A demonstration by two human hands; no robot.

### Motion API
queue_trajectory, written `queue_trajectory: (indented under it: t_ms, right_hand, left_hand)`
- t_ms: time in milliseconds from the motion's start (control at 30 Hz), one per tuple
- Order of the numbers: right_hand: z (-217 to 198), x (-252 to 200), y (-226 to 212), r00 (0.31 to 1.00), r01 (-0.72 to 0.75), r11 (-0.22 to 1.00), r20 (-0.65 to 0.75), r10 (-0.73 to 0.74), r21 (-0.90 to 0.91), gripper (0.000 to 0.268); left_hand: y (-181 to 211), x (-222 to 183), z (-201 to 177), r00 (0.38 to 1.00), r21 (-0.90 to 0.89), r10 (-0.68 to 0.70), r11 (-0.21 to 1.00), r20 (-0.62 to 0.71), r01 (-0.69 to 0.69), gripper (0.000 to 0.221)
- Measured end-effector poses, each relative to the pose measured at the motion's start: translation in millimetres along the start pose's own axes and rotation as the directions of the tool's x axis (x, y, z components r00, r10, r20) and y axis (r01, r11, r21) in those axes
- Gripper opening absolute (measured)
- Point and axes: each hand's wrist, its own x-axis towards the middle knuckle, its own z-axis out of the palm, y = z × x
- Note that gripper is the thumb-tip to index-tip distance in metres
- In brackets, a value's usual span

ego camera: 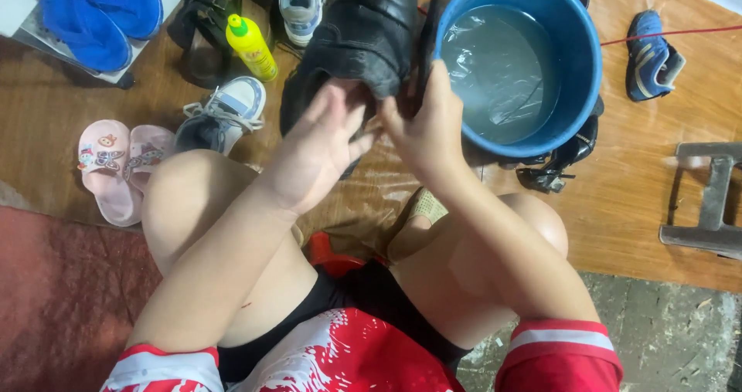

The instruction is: Cleaning and polishing a black work boot using a brush and water.

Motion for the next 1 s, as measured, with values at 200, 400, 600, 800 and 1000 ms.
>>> queue_trajectory:
  t_ms: [200, 400, 600, 800, 1000]
  right_hand:
    - [-2.4, 21.2, -11.6, 0.962, -0.269, 0.963, 0.057, 0.269, -0.004, 0.033]
    - [1.3, 20.8, 11.8, 0.990, -0.083, 0.986, 0.102, 0.098, -0.143, 0.033]
    - [-7.8, 24.0, 4.8, 0.981, -0.135, 0.975, 0.115, 0.157, -0.178, 0.034]
    - [12.8, 33.5, 22.7, 0.987, -0.033, 0.980, 0.149, 0.064, -0.197, 0.040]
    - [-30.3, 40.6, -0.9, 0.941, -0.189, 0.950, 0.231, 0.248, -0.249, 0.045]
  left_hand:
    - [17.2, -6.3, 19.3, 0.990, 0.888, 0.130, 0.460, -0.054, -0.012, 0.060]
    - [-37.3, -11.4, -3.7, 0.990, 0.787, -0.123, -0.617, -0.064, -0.025, 0.071]
    - [-91.9, -6.1, -28.2, 0.868, 0.715, 0.118, -0.625, 0.482, -0.313, 0.014]
    - [-50.0, -6.5, -25.9, 0.952, 0.966, 0.231, -0.211, 0.200, -0.151, 0.022]
    - [-13.4, -5.1, -16.8, 0.882, 0.831, -0.004, 0.335, -0.471, 0.445, 0.045]
